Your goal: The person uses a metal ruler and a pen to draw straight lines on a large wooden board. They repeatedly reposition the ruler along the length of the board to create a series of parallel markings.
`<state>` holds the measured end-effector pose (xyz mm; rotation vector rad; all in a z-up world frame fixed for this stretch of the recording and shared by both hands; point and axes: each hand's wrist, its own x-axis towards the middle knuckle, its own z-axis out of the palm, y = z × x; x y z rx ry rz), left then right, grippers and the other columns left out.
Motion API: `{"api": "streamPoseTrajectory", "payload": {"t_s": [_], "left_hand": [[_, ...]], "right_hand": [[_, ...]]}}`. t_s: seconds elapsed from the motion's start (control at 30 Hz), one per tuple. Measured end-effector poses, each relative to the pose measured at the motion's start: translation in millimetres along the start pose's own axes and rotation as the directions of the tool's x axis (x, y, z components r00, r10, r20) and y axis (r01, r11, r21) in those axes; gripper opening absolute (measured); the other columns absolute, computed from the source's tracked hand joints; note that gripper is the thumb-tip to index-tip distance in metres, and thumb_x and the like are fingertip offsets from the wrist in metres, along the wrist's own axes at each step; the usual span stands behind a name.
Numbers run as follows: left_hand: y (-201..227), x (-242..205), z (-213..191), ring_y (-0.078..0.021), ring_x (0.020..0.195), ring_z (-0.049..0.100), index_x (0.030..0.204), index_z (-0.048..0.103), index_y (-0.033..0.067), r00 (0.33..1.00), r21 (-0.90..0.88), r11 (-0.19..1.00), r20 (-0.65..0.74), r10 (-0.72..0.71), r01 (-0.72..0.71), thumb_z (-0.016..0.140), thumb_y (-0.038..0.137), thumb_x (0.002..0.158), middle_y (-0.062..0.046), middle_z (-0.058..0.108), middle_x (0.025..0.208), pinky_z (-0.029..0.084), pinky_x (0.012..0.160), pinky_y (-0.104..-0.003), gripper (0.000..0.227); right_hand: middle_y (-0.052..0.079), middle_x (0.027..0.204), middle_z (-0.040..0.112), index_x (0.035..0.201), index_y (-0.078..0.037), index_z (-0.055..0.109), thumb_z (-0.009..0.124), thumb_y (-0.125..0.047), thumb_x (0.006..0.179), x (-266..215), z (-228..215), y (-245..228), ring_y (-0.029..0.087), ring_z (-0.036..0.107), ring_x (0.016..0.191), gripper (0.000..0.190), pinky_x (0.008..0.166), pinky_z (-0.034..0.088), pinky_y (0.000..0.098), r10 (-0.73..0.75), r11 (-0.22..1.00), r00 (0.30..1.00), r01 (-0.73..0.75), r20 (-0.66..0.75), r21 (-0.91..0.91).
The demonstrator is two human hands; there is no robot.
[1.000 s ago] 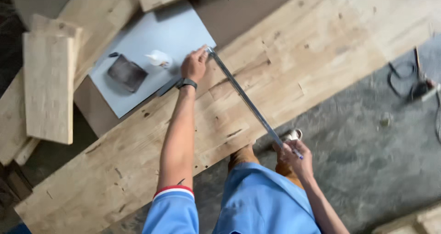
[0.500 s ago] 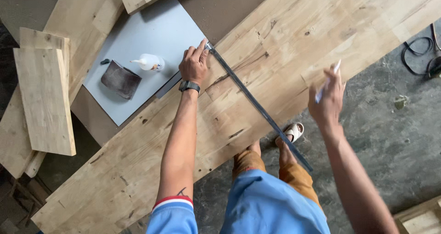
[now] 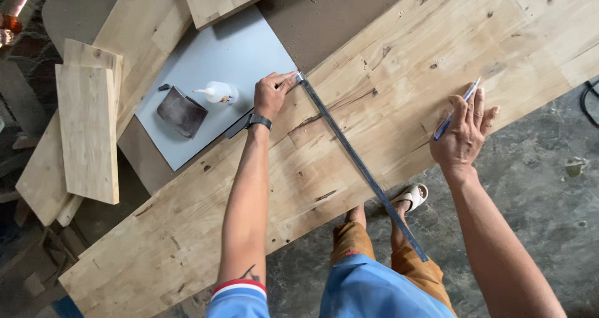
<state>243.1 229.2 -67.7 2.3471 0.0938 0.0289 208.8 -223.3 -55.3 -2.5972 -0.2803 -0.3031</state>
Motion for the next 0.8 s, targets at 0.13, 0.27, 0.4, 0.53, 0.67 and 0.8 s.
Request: {"api": "streamPoseTrajectory", "payload": {"t_s": [0.13, 0.27, 0.4, 0.53, 0.67, 0.8], "left_hand": [[9.4, 0.0, 0.6, -0.0178, 0.093, 0.074, 0.115, 0.079, 0.0138, 0.998, -0.041, 0.998, -0.016, -0.057, 0.056, 0.067, 0.032, 0.099, -0.007, 0.079, 0.104, 0.054, 0.080, -0.029, 0.027], [26.5, -12.0, 0.9, -0.0170, 0.092, 0.074, 0.118, 0.078, 0.0200, 0.996, 0.080, 0.997, -0.084, -0.011, 0.018, 0.069, 0.037, 0.097, -0.002, 0.080, 0.106, 0.053, 0.076, -0.029, 0.029], [10.9, -7.1, 6.5, -0.0341, 0.095, 0.073, 0.117, 0.080, 0.0281, 0.987, -0.015, 0.988, -0.045, -0.156, 0.155, 0.079, 0.037, 0.091, -0.011, 0.077, 0.098, 0.057, 0.079, -0.042, 0.028], [10.0, -5.4, 1.3, -0.0324, 0.098, 0.073, 0.117, 0.080, 0.0296, 0.986, 0.023, 0.986, -0.038, -0.165, 0.166, 0.082, 0.039, 0.090, -0.008, 0.077, 0.102, 0.057, 0.082, -0.040, 0.028], [8.2, -8.0, 4.1, -0.0280, 0.094, 0.074, 0.117, 0.079, 0.0351, 0.986, 0.053, 0.985, -0.045, -0.160, 0.162, 0.081, 0.041, 0.090, -0.004, 0.077, 0.097, 0.057, 0.080, -0.037, 0.027], [7.3, -9.4, 6.2, -0.0315, 0.094, 0.074, 0.118, 0.079, 0.0341, 0.986, 0.074, 0.984, -0.054, -0.160, 0.164, 0.079, 0.042, 0.092, -0.006, 0.077, 0.097, 0.057, 0.079, -0.039, 0.026]], "right_hand": [[0.035, 0.150, 0.061, 0.131, -0.002, 0.054, 0.058, -0.006, 0.103, 3.6, -2.1, -2.0, 0.046, 0.035, 0.152, 0.029, 0.122, 0.011, 0.0645, 0.005, 1.000, 1.000, -0.005, -0.018, 0.000], [0.035, 0.148, 0.063, 0.130, -0.002, 0.057, 0.056, -0.003, 0.102, 5.1, -3.6, -3.9, 0.047, 0.039, 0.150, 0.028, 0.122, 0.013, 0.0658, 0.002, 1.000, 0.998, -0.002, -0.058, 0.004], [0.023, 0.161, 0.049, 0.128, -0.010, 0.054, 0.066, -0.011, 0.101, 1.5, 5.5, 8.9, 0.041, 0.040, 0.149, 0.030, 0.119, 0.010, 0.0612, 0.095, 0.995, 0.995, -0.095, 0.011, -0.022], [0.023, 0.160, 0.050, 0.129, -0.010, 0.055, 0.065, -0.014, 0.102, 5.5, 7.7, 9.1, 0.040, 0.041, 0.149, 0.030, 0.119, 0.010, 0.0616, 0.095, 0.995, 0.995, -0.095, -0.005, -0.016], [0.022, 0.161, 0.050, 0.130, -0.010, 0.055, 0.067, -0.014, 0.101, 2.4, 6.0, 8.9, 0.040, 0.041, 0.149, 0.031, 0.118, 0.010, 0.0620, 0.093, 0.996, 0.996, -0.093, 0.004, -0.017], [0.023, 0.160, 0.050, 0.129, -0.009, 0.055, 0.072, -0.008, 0.096, 3.0, 5.1, 9.7, 0.041, 0.040, 0.148, 0.037, 0.118, 0.010, 0.0626, 0.095, 0.995, 0.995, -0.095, 0.014, 0.006]]}}
